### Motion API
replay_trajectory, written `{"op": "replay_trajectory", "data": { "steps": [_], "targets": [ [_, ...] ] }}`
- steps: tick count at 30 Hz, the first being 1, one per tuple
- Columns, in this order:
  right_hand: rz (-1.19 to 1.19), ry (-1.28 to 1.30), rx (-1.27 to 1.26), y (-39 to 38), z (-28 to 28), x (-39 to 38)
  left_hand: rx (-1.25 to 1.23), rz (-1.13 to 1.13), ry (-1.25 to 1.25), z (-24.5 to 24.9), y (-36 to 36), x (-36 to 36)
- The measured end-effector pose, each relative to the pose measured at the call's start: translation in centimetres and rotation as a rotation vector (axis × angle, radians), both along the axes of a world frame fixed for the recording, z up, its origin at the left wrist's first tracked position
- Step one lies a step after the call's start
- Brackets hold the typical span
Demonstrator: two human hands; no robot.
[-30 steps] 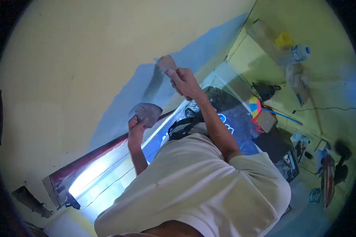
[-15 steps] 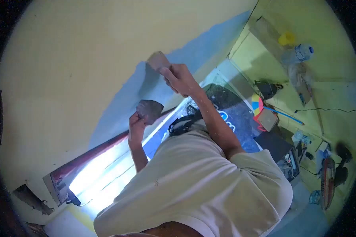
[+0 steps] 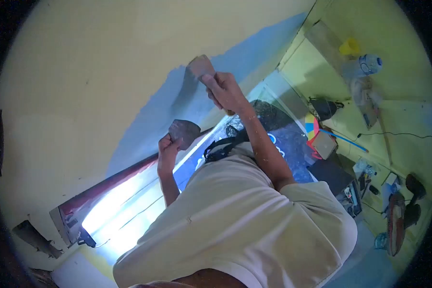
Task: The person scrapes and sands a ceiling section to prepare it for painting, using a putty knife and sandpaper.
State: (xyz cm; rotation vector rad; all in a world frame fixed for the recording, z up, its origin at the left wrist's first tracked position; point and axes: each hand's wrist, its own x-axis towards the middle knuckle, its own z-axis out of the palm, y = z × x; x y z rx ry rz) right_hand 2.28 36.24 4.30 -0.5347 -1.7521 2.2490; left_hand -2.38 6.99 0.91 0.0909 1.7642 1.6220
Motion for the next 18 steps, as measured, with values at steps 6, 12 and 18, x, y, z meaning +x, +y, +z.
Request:
{"op": "replay_trajectory", "data": {
  "steps": [6, 12, 18],
  "targets": [
    [0.021, 0.114, -0.050, -0.1, 0.5, -1.0, 0.025, -0.012, 0.054, -1.8, -0.8, -1.5],
    [0.007, 0.058, -0.047, -0.4, -1.5, -0.5, 0.036, 0.024, 0.005, 0.4, -0.3, 0.0],
    [0.003, 0.100, -0.086, -0.3, -1.1, -0.5, 0.041, 0.021, 0.035, -1.4, -0.9, -0.4]
  ]
}}
